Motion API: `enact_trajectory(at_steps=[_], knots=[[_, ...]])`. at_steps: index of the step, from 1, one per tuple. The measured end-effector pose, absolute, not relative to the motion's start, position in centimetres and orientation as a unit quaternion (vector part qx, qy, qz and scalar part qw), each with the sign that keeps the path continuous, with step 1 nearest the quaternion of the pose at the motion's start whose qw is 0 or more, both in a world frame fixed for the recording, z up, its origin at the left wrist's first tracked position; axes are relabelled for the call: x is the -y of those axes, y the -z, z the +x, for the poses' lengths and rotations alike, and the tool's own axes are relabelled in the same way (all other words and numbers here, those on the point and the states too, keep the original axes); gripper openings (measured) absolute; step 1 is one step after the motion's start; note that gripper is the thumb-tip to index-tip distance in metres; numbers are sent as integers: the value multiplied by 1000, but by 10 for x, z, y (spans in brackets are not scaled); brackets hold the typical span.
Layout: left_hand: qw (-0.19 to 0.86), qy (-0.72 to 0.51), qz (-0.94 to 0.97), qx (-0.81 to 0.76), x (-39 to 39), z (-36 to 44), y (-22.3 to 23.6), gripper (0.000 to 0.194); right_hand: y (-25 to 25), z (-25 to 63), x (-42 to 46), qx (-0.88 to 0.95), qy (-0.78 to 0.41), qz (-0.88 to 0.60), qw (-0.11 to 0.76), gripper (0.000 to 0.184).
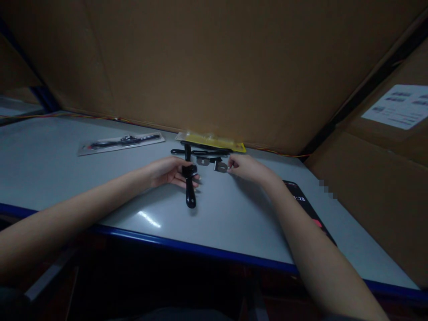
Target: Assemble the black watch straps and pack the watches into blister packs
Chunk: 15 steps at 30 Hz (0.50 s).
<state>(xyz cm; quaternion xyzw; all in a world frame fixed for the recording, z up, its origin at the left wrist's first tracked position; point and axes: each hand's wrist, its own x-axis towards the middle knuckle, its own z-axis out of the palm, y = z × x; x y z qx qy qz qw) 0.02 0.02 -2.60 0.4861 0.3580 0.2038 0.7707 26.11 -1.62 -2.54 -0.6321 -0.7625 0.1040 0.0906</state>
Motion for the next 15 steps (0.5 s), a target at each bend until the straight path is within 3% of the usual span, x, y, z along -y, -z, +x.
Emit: enact_trajectory(at_steps=[3, 6, 11, 15], knots=[[771, -212, 489, -348, 0, 0, 26, 22, 24, 257, 19, 779, 13, -624, 59, 15], [763, -216, 497, -353, 2, 1, 25, 18, 20, 251, 21, 783, 53, -615, 75, 21], [760, -207, 517, -336, 5, 2, 25, 23, 8, 221, 34, 808, -99, -525, 248, 20], [755, -204, 531, -327, 7, 3, 28, 36, 9, 188, 47, 815, -196, -468, 282, 26]])
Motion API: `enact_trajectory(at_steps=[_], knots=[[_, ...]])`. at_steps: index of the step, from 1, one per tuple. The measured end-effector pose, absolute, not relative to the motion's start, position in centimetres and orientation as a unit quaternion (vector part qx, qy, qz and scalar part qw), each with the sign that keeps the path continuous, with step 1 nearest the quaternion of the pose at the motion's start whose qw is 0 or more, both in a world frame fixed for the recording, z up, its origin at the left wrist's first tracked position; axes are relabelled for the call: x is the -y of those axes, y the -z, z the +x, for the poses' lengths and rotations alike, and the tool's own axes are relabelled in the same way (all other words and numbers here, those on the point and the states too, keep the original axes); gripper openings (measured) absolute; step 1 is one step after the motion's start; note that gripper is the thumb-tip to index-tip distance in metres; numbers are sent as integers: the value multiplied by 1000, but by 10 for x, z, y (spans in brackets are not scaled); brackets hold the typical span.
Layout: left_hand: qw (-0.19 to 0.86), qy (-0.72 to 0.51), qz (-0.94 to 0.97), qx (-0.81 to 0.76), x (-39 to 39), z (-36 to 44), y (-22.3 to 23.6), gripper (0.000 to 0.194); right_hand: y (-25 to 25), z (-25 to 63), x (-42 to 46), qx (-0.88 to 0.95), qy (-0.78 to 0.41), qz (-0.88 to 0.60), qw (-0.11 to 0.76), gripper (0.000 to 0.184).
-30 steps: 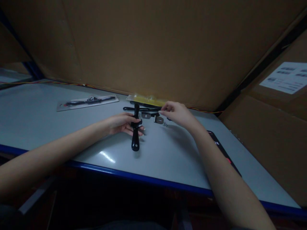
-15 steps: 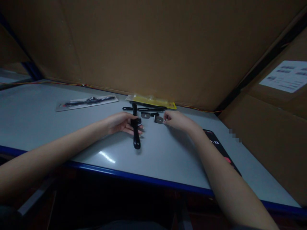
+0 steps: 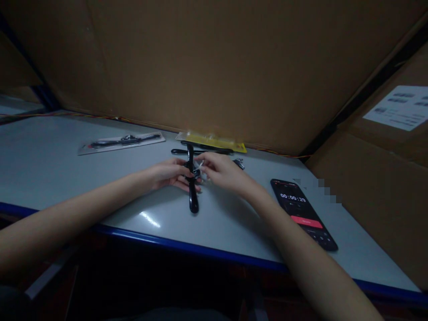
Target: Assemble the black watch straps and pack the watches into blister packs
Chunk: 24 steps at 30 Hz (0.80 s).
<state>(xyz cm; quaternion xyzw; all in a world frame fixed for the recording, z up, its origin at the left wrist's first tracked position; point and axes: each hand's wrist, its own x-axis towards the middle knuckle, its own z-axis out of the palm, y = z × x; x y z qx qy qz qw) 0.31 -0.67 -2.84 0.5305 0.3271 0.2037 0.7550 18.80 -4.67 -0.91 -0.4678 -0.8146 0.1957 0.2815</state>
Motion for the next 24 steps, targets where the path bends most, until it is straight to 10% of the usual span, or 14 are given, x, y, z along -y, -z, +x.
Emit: enact_trajectory(at_steps=[24], knots=[[747, -209, 543, -322, 13, 5, 29, 34, 12, 179, 48, 868, -75, -416, 260, 23]])
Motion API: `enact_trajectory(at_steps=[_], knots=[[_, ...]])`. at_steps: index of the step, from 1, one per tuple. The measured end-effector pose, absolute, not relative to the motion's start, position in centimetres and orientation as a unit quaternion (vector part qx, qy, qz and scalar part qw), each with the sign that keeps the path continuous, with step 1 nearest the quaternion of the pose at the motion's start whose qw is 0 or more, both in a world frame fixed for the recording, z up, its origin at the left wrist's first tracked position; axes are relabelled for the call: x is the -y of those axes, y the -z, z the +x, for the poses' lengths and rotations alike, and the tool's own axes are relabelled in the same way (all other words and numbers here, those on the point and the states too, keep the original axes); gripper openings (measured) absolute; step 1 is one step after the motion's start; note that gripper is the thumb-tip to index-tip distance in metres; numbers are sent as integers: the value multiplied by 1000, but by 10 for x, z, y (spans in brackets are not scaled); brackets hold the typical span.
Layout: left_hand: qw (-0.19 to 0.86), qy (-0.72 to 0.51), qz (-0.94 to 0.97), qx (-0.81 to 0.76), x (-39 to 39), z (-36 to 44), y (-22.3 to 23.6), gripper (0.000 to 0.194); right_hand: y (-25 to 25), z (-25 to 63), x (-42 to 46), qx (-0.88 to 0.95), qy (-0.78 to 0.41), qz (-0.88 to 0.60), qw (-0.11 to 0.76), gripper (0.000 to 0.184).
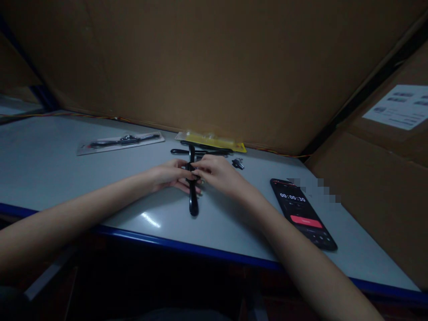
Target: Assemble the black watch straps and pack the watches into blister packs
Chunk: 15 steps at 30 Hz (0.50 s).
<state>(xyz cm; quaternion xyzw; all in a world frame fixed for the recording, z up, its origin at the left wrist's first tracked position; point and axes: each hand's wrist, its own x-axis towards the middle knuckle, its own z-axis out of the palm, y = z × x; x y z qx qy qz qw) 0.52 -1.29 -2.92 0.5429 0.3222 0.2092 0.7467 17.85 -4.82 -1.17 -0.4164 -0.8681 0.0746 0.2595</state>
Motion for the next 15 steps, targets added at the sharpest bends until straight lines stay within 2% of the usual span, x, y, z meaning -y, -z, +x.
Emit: enact_trajectory(at_steps=[4, 9, 15], knots=[[750, -214, 545, -308, 10, 5, 31, 33, 16, 180, 45, 830, -151, -436, 312, 20], [751, -224, 545, -299, 9, 5, 33, 45, 24, 179, 41, 773, -251, -459, 359, 20], [749, -214, 552, -299, 13, 6, 29, 38, 26, 173, 43, 803, -86, -457, 373, 22]])
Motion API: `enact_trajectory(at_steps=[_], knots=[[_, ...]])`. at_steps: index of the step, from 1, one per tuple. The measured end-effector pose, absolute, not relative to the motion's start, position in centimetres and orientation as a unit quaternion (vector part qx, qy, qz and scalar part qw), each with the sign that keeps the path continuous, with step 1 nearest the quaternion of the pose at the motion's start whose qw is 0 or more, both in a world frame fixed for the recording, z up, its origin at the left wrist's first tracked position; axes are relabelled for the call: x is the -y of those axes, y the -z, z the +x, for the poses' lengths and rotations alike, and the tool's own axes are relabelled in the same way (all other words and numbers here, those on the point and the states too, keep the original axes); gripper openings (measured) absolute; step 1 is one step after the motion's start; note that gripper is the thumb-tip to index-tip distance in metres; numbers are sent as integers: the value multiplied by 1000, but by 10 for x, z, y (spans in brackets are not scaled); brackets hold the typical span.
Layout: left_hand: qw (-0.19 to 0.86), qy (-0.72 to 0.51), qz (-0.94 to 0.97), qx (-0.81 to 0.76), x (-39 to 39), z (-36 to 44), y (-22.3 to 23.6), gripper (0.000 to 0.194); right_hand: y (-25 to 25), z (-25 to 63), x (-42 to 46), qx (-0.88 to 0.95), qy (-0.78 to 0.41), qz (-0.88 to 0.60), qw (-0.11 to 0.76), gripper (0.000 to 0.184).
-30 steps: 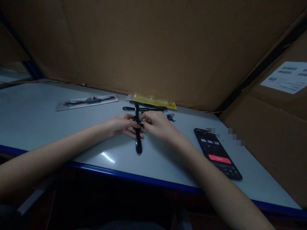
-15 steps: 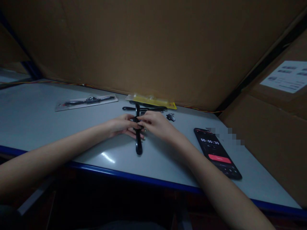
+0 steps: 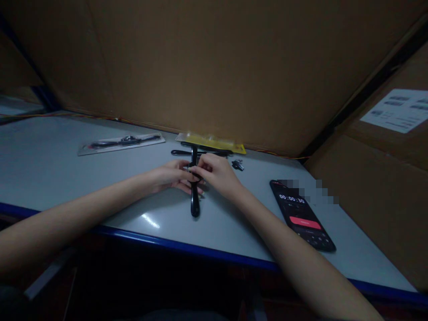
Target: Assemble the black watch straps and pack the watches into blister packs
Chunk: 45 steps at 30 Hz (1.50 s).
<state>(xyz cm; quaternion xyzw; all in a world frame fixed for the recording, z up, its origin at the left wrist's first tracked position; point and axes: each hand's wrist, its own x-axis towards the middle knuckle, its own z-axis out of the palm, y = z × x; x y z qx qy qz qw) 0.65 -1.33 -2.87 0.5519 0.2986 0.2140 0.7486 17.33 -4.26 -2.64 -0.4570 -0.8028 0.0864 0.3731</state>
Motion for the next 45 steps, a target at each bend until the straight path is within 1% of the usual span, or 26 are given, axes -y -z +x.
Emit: enact_trajectory(at_steps=[3, 4, 6, 9, 11, 15, 19, 24, 28, 30, 32, 34, 36, 38, 39, 41, 42, 45], knots=[[752, -213, 551, -294, 13, 8, 29, 39, 27, 170, 45, 806, -90, -454, 370, 11], [752, -212, 551, -293, 12, 8, 30, 39, 27, 169, 46, 803, -105, -456, 369, 11], [751, -211, 554, -290, 11, 8, 31, 39, 28, 169, 46, 796, -140, -458, 371, 13], [754, -219, 553, -278, 9, 7, 32, 38, 27, 172, 44, 778, -201, -455, 384, 24], [756, -227, 546, -281, 9, 7, 31, 38, 25, 175, 43, 777, -210, -456, 380, 28], [751, -238, 536, -304, 8, 6, 29, 39, 21, 181, 43, 798, -175, -467, 338, 26], [754, -234, 536, -299, 6, 6, 30, 45, 17, 187, 44, 824, -130, -458, 308, 28], [756, -212, 548, -288, 7, 6, 32, 48, 16, 185, 45, 838, -35, -471, 273, 17], [750, -202, 565, -278, 9, 6, 32, 45, 19, 176, 48, 838, 30, -490, 238, 23], [749, -202, 567, -277, 9, 6, 32, 40, 18, 172, 50, 833, 4, -498, 241, 31], [749, -204, 564, -281, 9, 6, 32, 35, 17, 172, 51, 823, -61, -502, 260, 39], [746, -212, 561, -289, 9, 5, 30, 32, 15, 175, 50, 816, -121, -494, 274, 41], [740, -222, 559, -301, 10, 6, 28, 33, 14, 180, 49, 813, -145, -487, 285, 33], [738, -227, 554, -312, 11, 6, 26, 37, 13, 185, 47, 814, -143, -479, 297, 18], [738, -227, 552, -316, 11, 6, 25, 40, 13, 187, 46, 818, -136, -471, 301, 17], [738, -227, 552, -315, 12, 6, 25, 44, 12, 189, 45, 837, -111, -449, 292, 26], [737, -226, 554, -313, 12, 6, 25, 46, 12, 190, 44, 849, -93, -439, 280, 27], [735, -219, 562, -309, 11, 6, 27, 45, 12, 187, 44, 863, -26, -438, 249, 17]])
